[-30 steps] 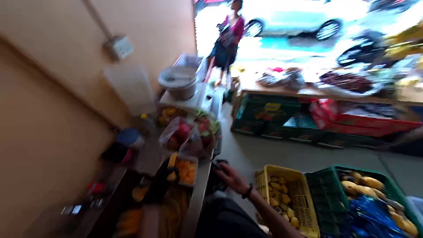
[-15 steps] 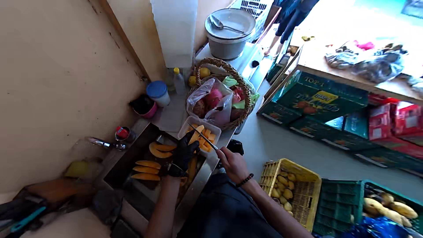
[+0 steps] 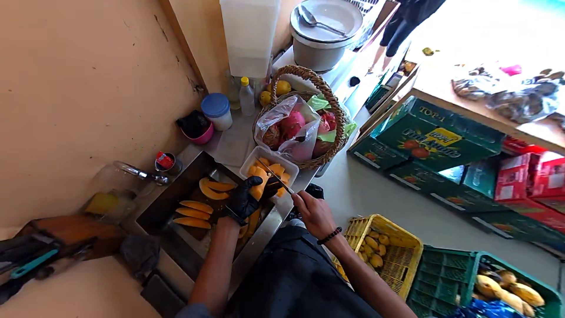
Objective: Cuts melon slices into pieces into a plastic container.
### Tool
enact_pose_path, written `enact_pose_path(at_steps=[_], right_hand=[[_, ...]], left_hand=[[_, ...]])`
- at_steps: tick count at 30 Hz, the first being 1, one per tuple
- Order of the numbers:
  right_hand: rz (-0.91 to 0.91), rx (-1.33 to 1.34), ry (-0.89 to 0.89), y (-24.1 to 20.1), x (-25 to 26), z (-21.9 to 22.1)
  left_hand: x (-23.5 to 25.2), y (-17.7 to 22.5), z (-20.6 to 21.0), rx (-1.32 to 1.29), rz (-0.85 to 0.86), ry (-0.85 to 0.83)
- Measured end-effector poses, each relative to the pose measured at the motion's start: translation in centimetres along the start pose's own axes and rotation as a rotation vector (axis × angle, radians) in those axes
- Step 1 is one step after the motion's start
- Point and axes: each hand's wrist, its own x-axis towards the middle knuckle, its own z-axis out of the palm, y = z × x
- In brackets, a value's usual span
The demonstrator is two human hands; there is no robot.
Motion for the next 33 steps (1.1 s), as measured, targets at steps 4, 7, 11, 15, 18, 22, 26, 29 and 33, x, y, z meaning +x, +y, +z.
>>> enact_pose_path(at_steps=[4,7,11,15,18,22,26,29,33], right_hand=[[-0.023,-0.028,-0.075,0.1,0.4,-0.1],[0.028,-0.098,-0.158,0.1,1.2,0.2],[0.090,-0.247,-0.154,-0.7,1.5,0.1],[0.109,-0.128,-0.167,-0.5,1.7,-1.0],[0.045,0.063,-0.137,0.2,1.7,-1.4],[-0.054,0.180,-0.157,0.6,1.5,-1.0],[-0.085,0.121,-0.207,1.2,2.0,0.1],[-0.108,0.133,-0.187,1.3,1.9,0.3],[-0.081,0.039,-0.210,0.8,2.2,-0.2]], left_hand=[[0.3,0.3,0.4,0.100,0.037,-0.110],[0.0,1.2,1.9,0.105,-0.006,-0.015],[2.7,0.0,-1.7,-0.009,-0.028,-0.215],[1.7,0.8,0.8,-0.070,-0.059,-0.001],[1.4,1.5,1.6,-0.118,-0.091,0.067],[1.6,1.8,0.9,-0.098,-0.100,0.056],[1.2,2.1,1.4,-0.117,-0.088,-0.091],[0.9,2.6,2.4,-0.132,-0.101,-0.075],[2.1,1.9,1.5,-0.232,-0.066,-0.162]])
